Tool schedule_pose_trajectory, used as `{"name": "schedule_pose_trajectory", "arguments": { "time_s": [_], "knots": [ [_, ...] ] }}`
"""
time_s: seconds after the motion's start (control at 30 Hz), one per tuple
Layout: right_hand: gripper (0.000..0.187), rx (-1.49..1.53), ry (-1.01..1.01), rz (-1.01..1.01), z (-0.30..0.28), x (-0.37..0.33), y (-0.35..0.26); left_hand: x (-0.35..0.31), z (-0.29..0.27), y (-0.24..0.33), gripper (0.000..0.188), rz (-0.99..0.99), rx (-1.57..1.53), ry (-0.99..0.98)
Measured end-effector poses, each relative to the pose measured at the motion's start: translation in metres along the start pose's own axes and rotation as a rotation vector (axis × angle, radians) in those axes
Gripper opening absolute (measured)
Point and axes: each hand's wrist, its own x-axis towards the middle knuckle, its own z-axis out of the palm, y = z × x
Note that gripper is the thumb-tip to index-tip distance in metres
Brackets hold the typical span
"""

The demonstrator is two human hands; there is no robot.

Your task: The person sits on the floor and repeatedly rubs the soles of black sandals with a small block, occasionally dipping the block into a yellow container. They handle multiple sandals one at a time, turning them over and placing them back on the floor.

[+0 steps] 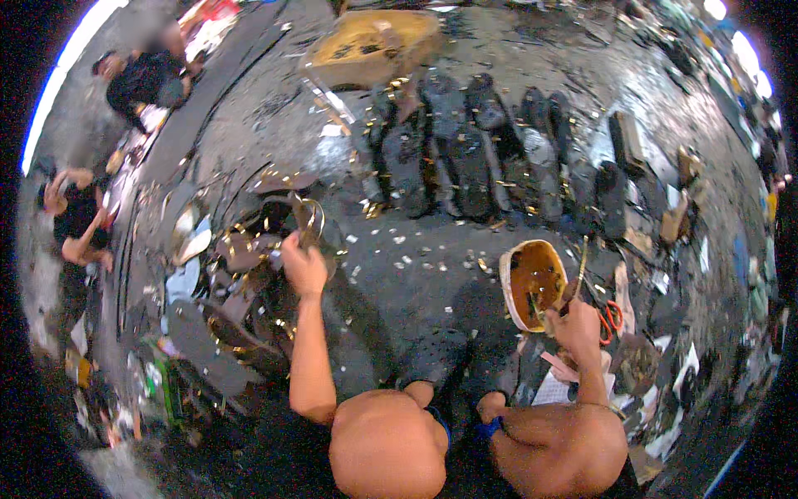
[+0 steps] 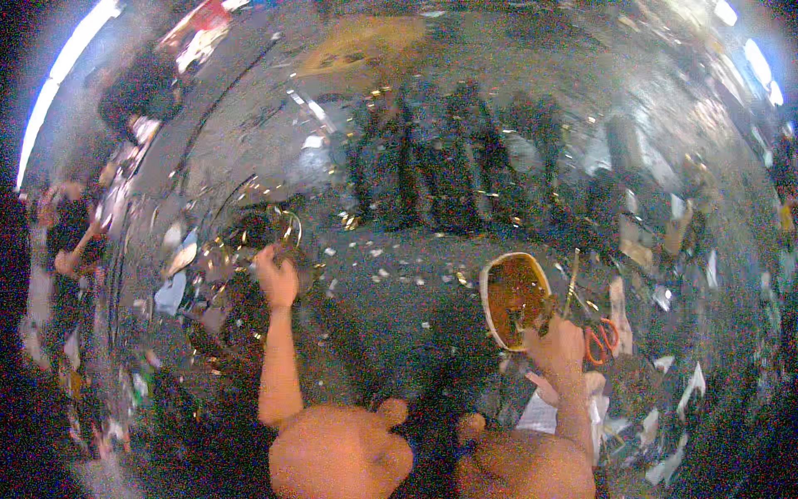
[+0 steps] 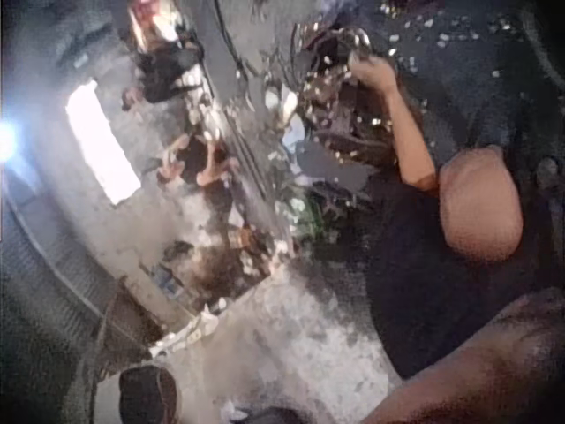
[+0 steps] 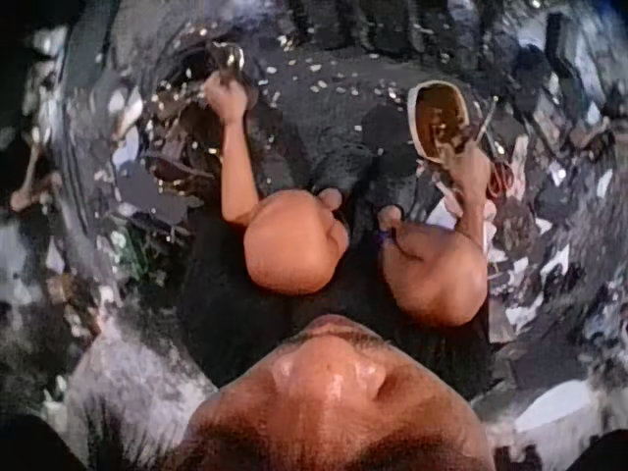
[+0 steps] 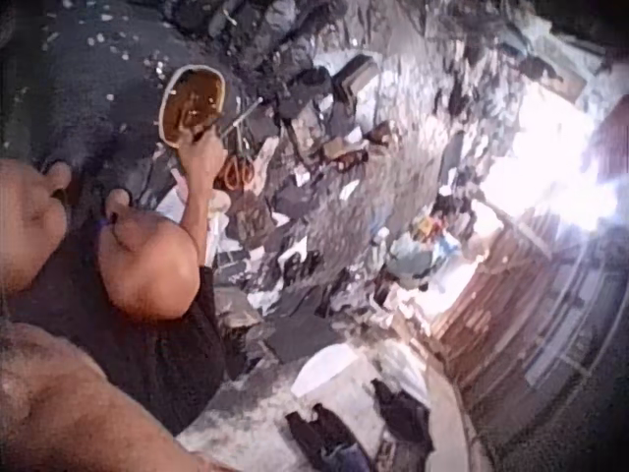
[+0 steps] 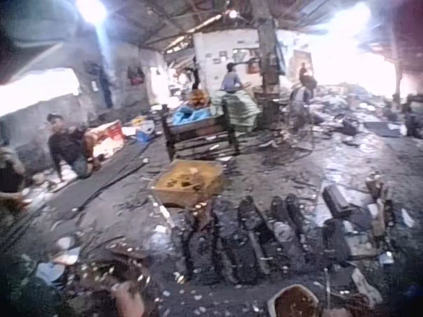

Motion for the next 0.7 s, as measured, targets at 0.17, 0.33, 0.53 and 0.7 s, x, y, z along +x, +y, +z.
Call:
{"name": "schedule_pose_trajectory", "arguments": {
  "time_s": [0.17,0.33,0.53,0.7],
  "knots": [
    [0.038,0.123,0.073,0.079,0.0,-0.042,0.018,-0.141,-0.092,0.078,0.023,-0.415,-0.533,-0.834],
    [0.043,-0.017,-0.184,0.084,0.005,-0.043,0.017,-0.215,-0.077,0.061,0.031,0.046,-0.045,-0.72],
    [0.029,1.15,-0.197,0.197,-0.013,-0.05,0.013,-0.197,-0.035,0.097,0.052,0.295,-0.215,-0.774],
    [0.027,1.919,-0.159,0.142,-0.037,-0.026,-0.006,-0.19,0.015,0.1,0.066,0.365,-0.34,-1.079]
  ]
}}
